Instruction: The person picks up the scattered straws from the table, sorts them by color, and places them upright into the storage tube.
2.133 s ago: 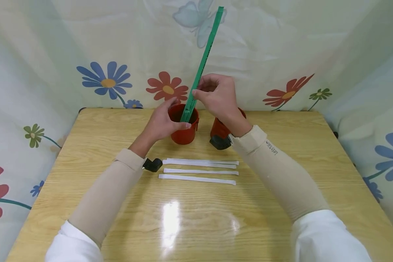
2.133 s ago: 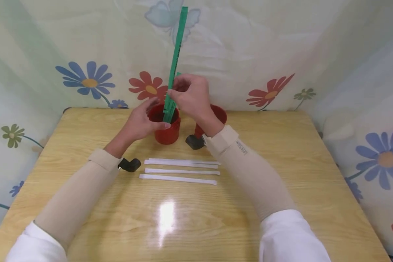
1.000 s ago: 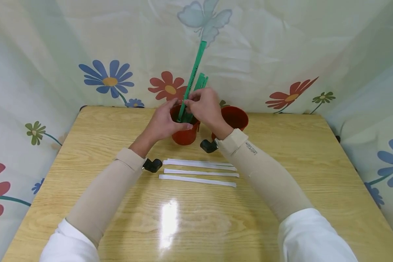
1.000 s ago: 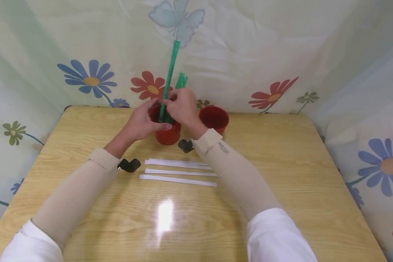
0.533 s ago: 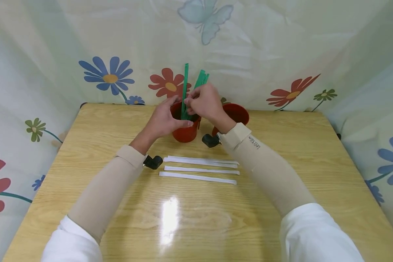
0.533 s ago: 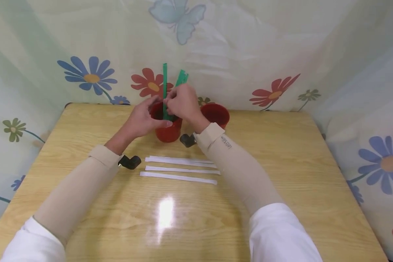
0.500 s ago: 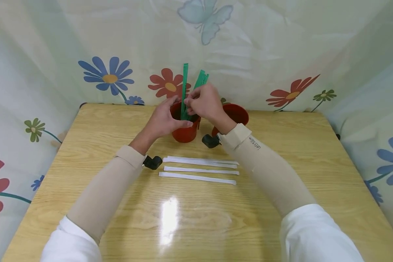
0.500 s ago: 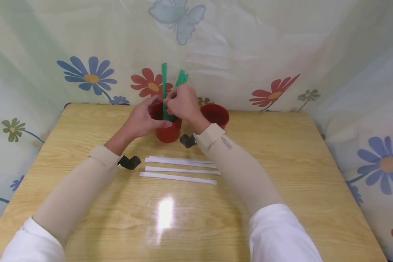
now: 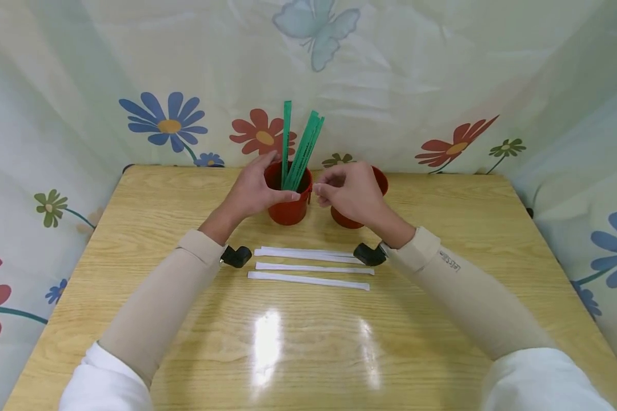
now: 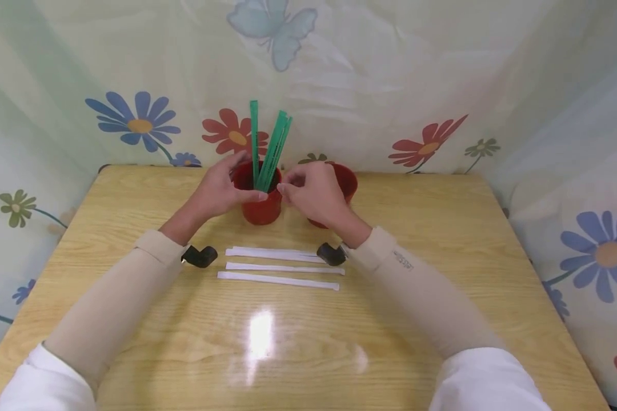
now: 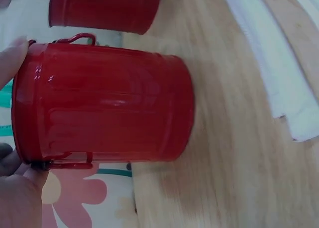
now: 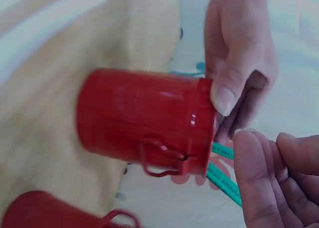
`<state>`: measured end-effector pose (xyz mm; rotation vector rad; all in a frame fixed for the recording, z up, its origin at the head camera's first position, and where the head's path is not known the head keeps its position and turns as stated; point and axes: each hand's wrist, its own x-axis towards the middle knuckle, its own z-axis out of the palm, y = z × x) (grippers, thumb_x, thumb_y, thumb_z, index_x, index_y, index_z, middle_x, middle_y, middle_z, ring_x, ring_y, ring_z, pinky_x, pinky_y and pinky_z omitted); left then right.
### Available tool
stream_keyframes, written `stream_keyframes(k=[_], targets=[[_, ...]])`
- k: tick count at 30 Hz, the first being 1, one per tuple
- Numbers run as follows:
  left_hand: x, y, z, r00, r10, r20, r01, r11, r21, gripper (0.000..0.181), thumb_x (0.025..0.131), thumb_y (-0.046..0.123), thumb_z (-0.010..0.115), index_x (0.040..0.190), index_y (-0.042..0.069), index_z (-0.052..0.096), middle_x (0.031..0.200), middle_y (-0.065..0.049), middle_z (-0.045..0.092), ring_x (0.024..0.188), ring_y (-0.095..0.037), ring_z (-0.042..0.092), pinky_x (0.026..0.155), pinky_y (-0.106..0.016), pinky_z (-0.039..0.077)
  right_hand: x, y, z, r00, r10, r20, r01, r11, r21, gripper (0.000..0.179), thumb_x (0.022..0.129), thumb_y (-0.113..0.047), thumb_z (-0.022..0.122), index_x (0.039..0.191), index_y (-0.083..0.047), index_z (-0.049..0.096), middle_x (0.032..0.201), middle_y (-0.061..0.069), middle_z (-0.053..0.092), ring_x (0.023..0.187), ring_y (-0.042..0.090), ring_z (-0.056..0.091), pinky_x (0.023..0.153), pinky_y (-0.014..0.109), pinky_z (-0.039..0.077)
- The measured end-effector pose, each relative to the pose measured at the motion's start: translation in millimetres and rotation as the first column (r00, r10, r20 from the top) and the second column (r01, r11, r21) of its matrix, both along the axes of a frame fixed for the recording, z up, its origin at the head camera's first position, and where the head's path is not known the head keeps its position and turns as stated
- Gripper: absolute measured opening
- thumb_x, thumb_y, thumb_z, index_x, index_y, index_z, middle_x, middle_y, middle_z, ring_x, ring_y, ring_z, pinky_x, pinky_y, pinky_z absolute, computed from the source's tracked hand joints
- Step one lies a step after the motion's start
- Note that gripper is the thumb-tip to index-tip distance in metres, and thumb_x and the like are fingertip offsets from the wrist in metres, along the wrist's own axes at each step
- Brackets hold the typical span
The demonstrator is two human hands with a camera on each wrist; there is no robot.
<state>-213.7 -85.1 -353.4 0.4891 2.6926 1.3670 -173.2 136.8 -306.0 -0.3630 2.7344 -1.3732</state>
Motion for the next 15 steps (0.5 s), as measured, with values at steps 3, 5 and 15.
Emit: stream_keyframes(k=[3,5,15], targets=[[0.0,-0.5,0.4,1.000,-0.006,0.007,0.006,1.000,-0.003,0.100,0.075,0.043,0.084,0.155,0.016,0.030,0.152,-0.003,0.045,0.140,-0.023,0.042,0.103,-0.046,0.052,16.9,16,-5.5,0.999,0.028,-0.037,-0.028,1.000,0.003,0.012,0.090,-0.014,0.071,0.089,-0.002,0.075,0.080,0.012,0.074,0.067,0.016,0.071,0.067,0.026,0.060],[-0.5,-0.6,0.9,1.000,-0.007,0.003,0.007,1.000,-0.012,0.102,0.074,0.044,0.084,0.155,0.017,0.029,0.154,-0.003,0.043,0.142,-0.024,0.040,0.102,-0.047,0.053,28.1,27,-9.3,0.998,0.045,-0.041,-0.046,0.999,-0.015,0.012,0.090,-0.012,0.071,0.089,-0.001,0.075,0.079,0.012,0.074,0.068,0.018,0.072,0.066,0.027,0.061],[13.1,-0.6,8.6,1.000,0.023,0.011,-0.026,0.958,0.287,0.093,0.082,0.036,0.080,0.156,0.019,0.027,0.160,-0.001,0.035,0.150,-0.016,0.030,0.117,-0.037,0.038,70.0,64,-24.8,0.989,0.098,-0.111,-0.094,0.995,0.043,0.005,0.087,-0.007,0.073,0.083,-0.006,0.074,0.073,0.007,0.073,0.064,0.019,0.071,0.057,0.022,0.057]])
